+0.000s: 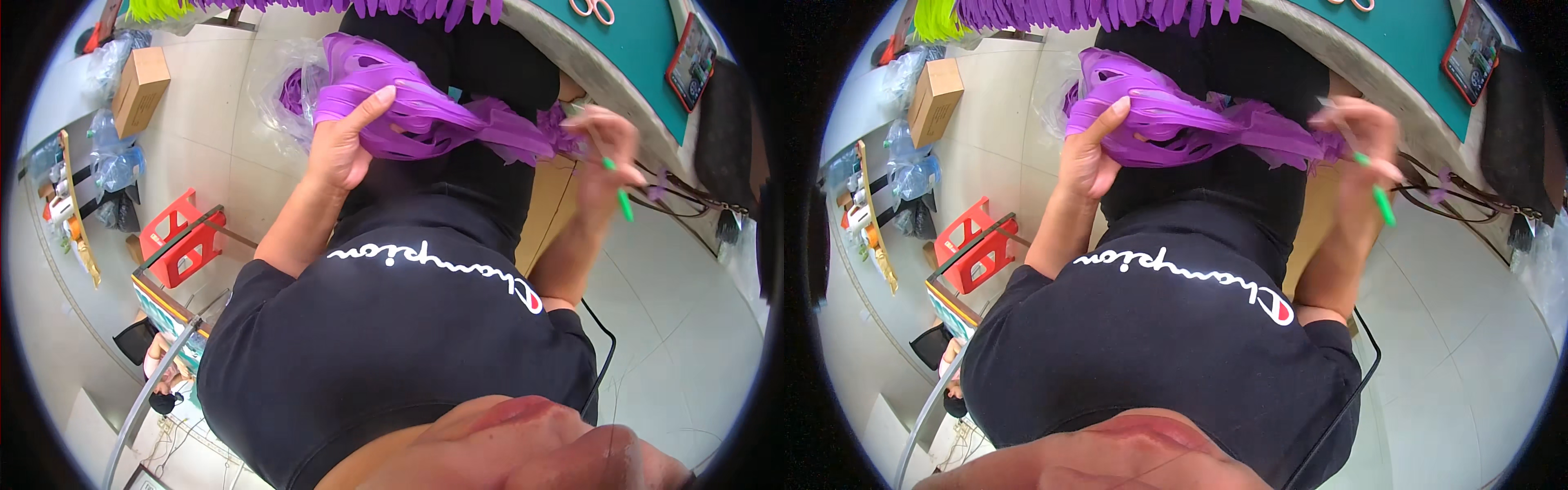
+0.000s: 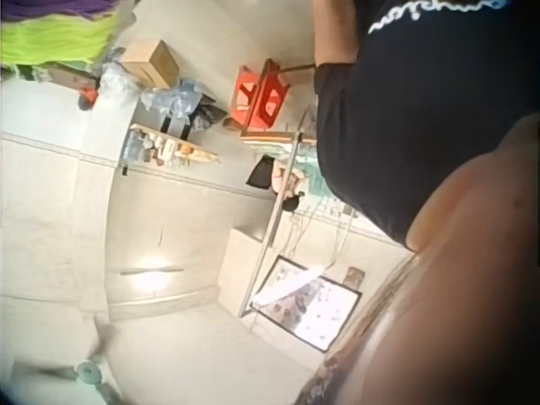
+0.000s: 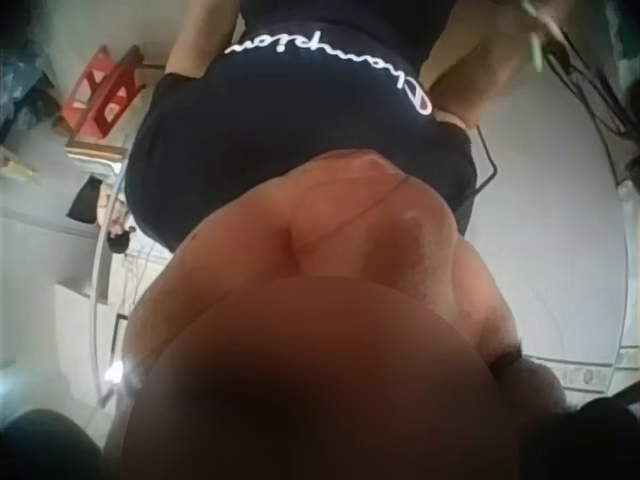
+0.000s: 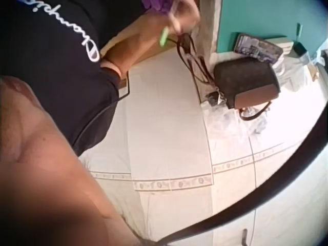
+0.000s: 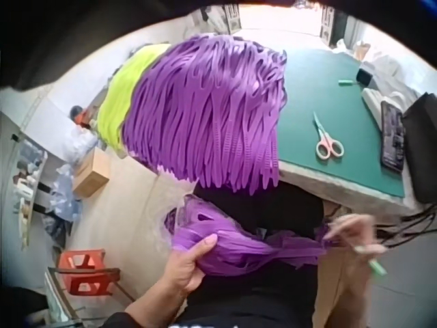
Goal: Assembling purple plastic fringe decorations using a crochet-style hook tool.
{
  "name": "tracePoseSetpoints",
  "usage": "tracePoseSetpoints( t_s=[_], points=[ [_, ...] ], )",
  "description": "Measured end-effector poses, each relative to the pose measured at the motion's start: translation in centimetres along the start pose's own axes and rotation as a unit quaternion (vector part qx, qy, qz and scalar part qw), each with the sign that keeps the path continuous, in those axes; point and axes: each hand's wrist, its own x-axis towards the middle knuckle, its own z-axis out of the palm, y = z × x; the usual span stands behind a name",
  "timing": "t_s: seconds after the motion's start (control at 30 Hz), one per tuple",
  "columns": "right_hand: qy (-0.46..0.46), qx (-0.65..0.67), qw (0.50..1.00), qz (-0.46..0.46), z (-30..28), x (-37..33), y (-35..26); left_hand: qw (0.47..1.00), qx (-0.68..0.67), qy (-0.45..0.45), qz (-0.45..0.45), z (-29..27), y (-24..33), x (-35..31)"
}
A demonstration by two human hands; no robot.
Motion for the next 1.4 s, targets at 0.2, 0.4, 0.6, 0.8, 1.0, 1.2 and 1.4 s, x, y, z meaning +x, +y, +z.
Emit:
tracePoseSetpoints(
  t_s=[0.2, 0.4, 0.6, 0.8, 1.0, 1.2, 1.4],
  points=[
    [-0.104, 0.092, 0.987, 0.077, 9.5, 0.5, 1.8, 0.997, 0.058, -0.04, 0.036, 1.1, -1.0, -0.7],
    [-0.087, 0.084, 0.986, 0.119, 10.6, 0.2, 2.7, 0.992, 0.083, -0.075, 0.054, 0.9, -1.1, -0.9],
    [-0.065, 0.097, 0.986, 0.119, 10.9, 0.2, 2.9, 0.993, 0.09, -0.066, 0.049, 1.0, -1.1, -0.8],
    [-0.067, -0.034, 0.995, 0.064, 10.8, 0.3, 2.5, 0.993, 0.079, -0.047, 0.077, 1.5, -1.3, -0.8],
    [-0.034, -0.075, 0.994, 0.077, 10.3, 1.1, 2.5, 0.995, 0.065, -0.059, 0.056, 1.1, -0.9, -1.2],
    [-0.032, -0.104, 0.992, 0.059, 10.6, 0.8, 2.0, 0.999, 0.032, -0.04, 0.011, 1.4, -1.2, -0.9],
    [0.051, -0.245, 0.968, -0.006, 10.5, 0.7, 2.9, 0.997, 0.059, -0.05, 0.027, 1.5, -1.7, -0.9]
  ],
)
